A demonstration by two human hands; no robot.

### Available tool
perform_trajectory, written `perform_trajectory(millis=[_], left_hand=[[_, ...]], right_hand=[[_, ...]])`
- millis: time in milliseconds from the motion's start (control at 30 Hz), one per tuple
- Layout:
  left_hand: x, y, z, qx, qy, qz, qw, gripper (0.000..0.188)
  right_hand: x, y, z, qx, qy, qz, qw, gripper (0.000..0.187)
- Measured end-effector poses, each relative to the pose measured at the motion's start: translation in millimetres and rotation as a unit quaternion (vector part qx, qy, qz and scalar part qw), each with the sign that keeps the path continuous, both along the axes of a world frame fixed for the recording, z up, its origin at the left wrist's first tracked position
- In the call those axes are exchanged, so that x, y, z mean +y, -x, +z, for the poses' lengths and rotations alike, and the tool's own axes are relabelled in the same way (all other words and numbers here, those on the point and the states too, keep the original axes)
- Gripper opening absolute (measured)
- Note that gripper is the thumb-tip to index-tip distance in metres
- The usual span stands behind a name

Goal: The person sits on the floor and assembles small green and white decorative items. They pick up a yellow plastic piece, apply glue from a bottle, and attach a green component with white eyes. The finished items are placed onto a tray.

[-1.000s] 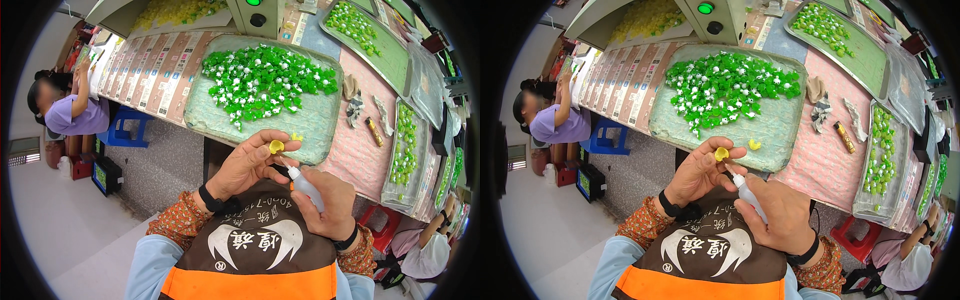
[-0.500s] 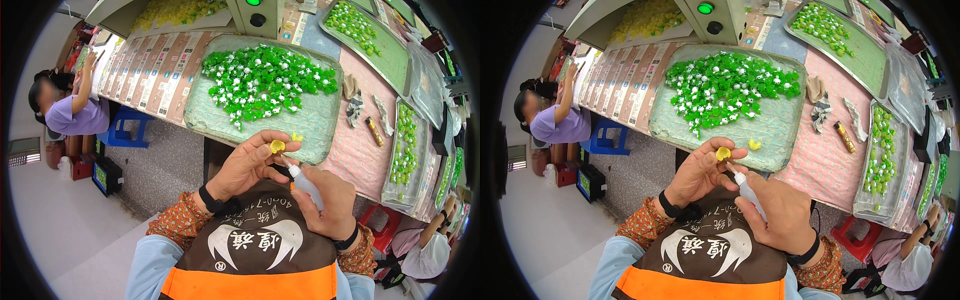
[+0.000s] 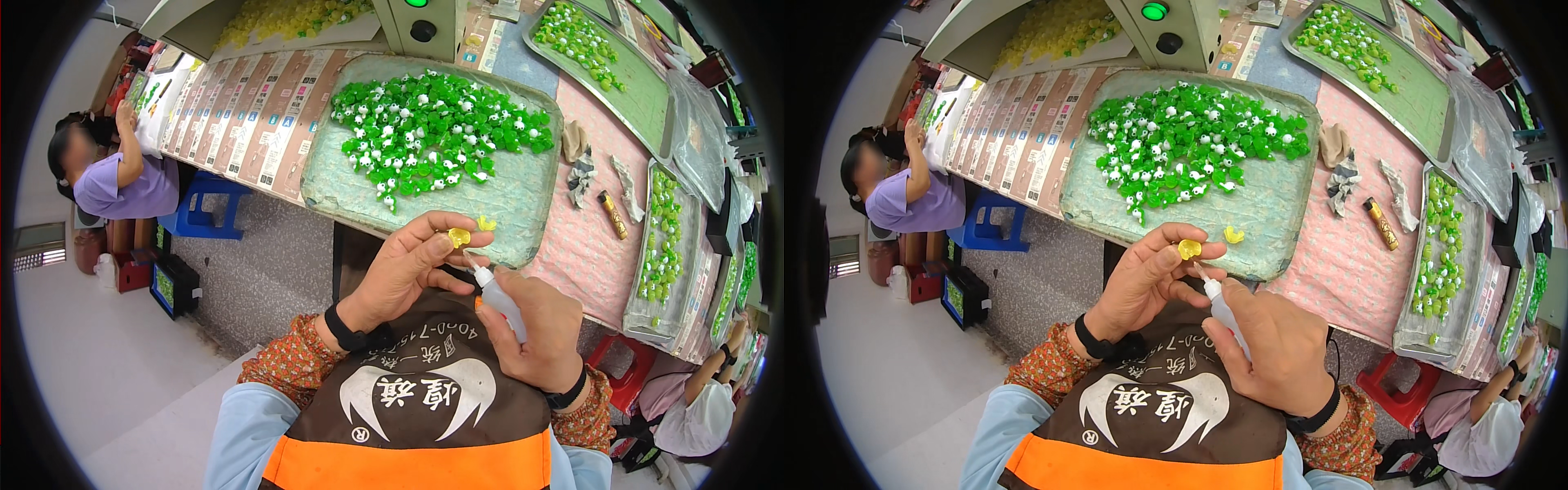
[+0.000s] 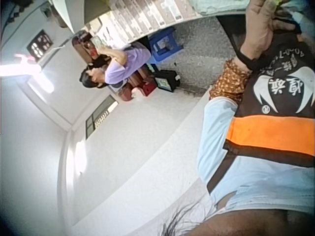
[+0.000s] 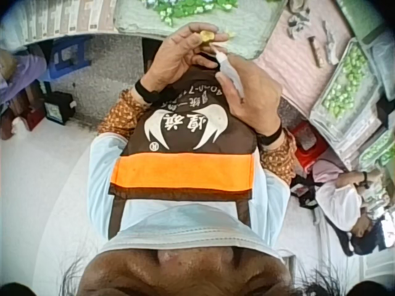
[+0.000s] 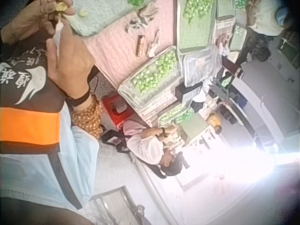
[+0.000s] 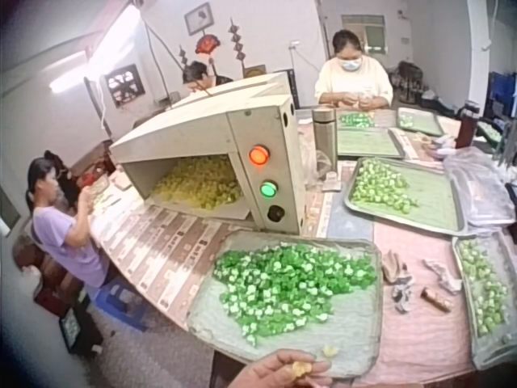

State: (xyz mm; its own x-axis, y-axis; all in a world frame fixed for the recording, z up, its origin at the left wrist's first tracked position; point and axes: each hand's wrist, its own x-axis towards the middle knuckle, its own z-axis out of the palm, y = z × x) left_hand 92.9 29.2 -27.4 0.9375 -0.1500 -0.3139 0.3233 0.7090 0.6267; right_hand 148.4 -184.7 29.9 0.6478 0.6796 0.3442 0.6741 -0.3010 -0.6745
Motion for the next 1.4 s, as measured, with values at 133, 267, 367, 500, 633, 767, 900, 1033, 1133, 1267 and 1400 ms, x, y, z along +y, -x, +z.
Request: perform_trajectory(millis=[133, 267, 367, 500, 633, 767, 900, 1033, 1133, 1267, 1400], left_hand=[[0.6, 0.5, -0.1, 0.010, -0.023, -0.001, 1.000, 0.035], [0.1, 0.4, 1.8, 0.015, -0.025, -0.001, 1.000, 0.035], [0.3, 0.5, 2.3, 0.017, -0.032, -0.002, 0.999, 0.036], [1.4, 1.9, 4.3, 0.026, -0.035, -0.004, 0.999, 0.037], [2.1, 1.9, 4.8, 0.021, -0.027, -0.011, 0.999, 0.040], [3.8, 2.0, 7.2, 0.017, -0.027, -0.014, 0.999, 0.043], [4.4, 2.2, 7.0, 0.016, -0.019, -0.012, 1.000, 0.044], [5.3, 2.6, 4.7, 0.007, -0.006, -0.012, 1.000, 0.044], [7.1, 3.5, 5.0, 0.000, -0.007, -0.010, 1.000, 0.044], [14.2, 6.8, 5.8, 0.010, -0.010, 0.011, 1.000, 0.043], [22.0, 5.2, 4.2, 0.013, -0.013, 0.033, 0.999, 0.042]], right_hand=[[-1.5, -2.4, -0.9, -0.008, 0.003, -0.009, 1.000, 0.049], [-5.2, -6.0, 3.6, -0.009, -0.005, -0.025, 1.000, 0.048], [-13.1, -5.4, -2.1, 0.024, -0.034, -0.060, 0.997, 0.047], [-23.0, -13.3, -8.3, 0.121, -0.107, -0.172, 0.972, 0.042], [-35.8, -42.3, -24.3, 0.273, -0.225, -0.237, 0.905, 0.039], [-58.8, -69.3, -51.1, 0.219, -0.170, -0.251, 0.927, 0.040], [-67.8, -81.7, -68.3, 0.129, -0.083, -0.253, 0.955, 0.038], [-71.8, -85.1, -84.1, 0.164, -0.099, -0.272, 0.943, 0.039], [-63.7, -81.0, -76.2, 0.146, -0.129, -0.298, 0.935, 0.042], [-66.2, -66.0, -60.6, -0.066, -0.178, -0.361, 0.913, 0.039], [-57.1, -53.1, -36.5, -0.181, -0.117, -0.235, 0.948, 0.040]])
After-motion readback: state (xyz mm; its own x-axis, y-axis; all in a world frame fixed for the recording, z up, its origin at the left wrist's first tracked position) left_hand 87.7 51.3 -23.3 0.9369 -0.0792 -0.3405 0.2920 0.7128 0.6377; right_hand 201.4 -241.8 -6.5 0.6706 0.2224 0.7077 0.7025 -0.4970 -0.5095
